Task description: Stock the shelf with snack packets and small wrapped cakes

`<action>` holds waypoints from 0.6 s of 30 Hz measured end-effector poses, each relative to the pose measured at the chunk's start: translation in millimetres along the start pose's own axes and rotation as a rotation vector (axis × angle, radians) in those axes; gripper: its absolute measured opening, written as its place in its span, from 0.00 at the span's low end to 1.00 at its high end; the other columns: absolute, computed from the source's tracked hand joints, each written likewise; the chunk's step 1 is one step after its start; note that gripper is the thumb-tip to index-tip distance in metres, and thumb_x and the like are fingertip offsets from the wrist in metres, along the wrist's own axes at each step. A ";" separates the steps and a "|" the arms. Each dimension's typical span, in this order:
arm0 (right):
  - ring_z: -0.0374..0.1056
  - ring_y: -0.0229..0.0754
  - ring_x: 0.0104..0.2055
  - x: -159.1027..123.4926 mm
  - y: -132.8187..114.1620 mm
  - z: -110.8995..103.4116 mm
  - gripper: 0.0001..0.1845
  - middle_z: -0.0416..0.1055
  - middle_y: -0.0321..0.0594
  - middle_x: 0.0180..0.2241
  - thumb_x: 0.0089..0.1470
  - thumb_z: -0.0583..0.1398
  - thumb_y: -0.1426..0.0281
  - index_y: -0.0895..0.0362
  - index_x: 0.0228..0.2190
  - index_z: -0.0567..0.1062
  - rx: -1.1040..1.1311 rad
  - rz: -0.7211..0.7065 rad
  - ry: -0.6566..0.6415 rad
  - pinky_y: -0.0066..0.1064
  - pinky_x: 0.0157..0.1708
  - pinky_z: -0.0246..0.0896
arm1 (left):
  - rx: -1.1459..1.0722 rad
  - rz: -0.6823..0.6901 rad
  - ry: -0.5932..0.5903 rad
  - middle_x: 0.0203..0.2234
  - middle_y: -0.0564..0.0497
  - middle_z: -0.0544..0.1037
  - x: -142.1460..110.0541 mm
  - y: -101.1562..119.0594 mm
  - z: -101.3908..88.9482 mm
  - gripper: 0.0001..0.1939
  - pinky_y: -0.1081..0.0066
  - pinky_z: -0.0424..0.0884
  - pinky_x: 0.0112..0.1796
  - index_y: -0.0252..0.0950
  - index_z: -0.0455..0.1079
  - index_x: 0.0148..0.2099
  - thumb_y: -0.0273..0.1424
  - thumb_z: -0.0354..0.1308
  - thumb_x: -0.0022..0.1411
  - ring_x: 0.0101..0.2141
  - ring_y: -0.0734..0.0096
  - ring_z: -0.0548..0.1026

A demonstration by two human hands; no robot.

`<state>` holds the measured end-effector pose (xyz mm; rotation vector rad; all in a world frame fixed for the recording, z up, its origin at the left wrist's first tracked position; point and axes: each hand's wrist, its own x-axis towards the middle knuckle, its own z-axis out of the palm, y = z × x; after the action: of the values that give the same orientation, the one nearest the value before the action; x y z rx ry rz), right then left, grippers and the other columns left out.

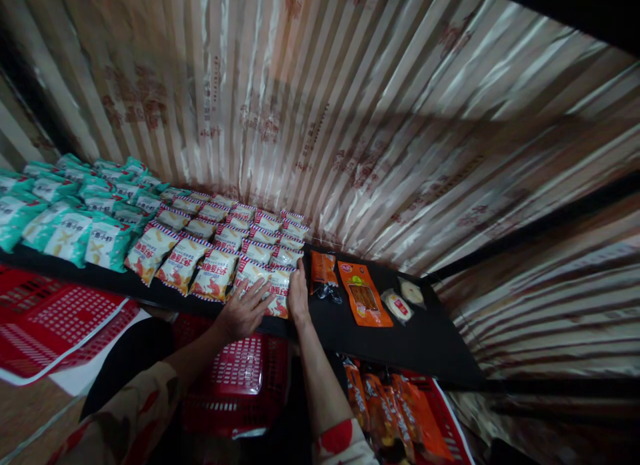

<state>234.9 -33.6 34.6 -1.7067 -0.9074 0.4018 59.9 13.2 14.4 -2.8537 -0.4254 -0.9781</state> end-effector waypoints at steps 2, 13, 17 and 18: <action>0.44 0.44 0.65 0.4 -1.7 1.1 0.35 0.48 0.42 0.64 0.59 0.41 0.50 0.55 0.61 0.51 0.012 -0.004 -0.004 0.40 0.63 0.36 | 0.001 -0.005 -0.003 0.60 0.47 0.59 0.3 0.4 0.0 0.25 0.51 0.46 0.59 0.40 0.58 0.61 0.33 0.49 0.62 0.62 0.58 0.52; 0.47 0.43 0.64 16.5 4.1 -3.1 0.36 0.51 0.42 0.63 0.57 0.44 0.48 0.55 0.61 0.53 0.157 0.058 0.073 0.37 0.62 0.39 | 0.011 -0.002 -0.002 0.61 0.48 0.59 0.4 0.8 0.9 0.25 0.52 0.47 0.59 0.40 0.57 0.61 0.33 0.49 0.62 0.61 0.58 0.53; 0.48 0.42 0.64 37.9 12.2 -5.4 0.37 0.52 0.40 0.62 0.56 0.45 0.47 0.55 0.59 0.56 0.242 0.077 0.108 0.37 0.62 0.39 | 0.020 -0.008 -0.016 0.61 0.48 0.59 0.6 1.4 1.0 0.25 0.52 0.47 0.59 0.41 0.58 0.61 0.33 0.50 0.61 0.61 0.58 0.53; 0.49 0.42 0.63 42.7 14.2 -5.4 0.37 0.53 0.40 0.62 0.55 0.45 0.47 0.55 0.59 0.57 0.267 0.083 0.107 0.37 0.62 0.40 | 0.022 -0.011 -0.017 0.61 0.48 0.59 0.7 1.5 1.1 0.25 0.52 0.47 0.59 0.41 0.58 0.61 0.33 0.50 0.61 0.61 0.58 0.54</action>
<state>271.3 -7.0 30.8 -1.5075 -0.6745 0.4605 61.5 12.1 14.0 -2.8451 -0.4509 -0.9458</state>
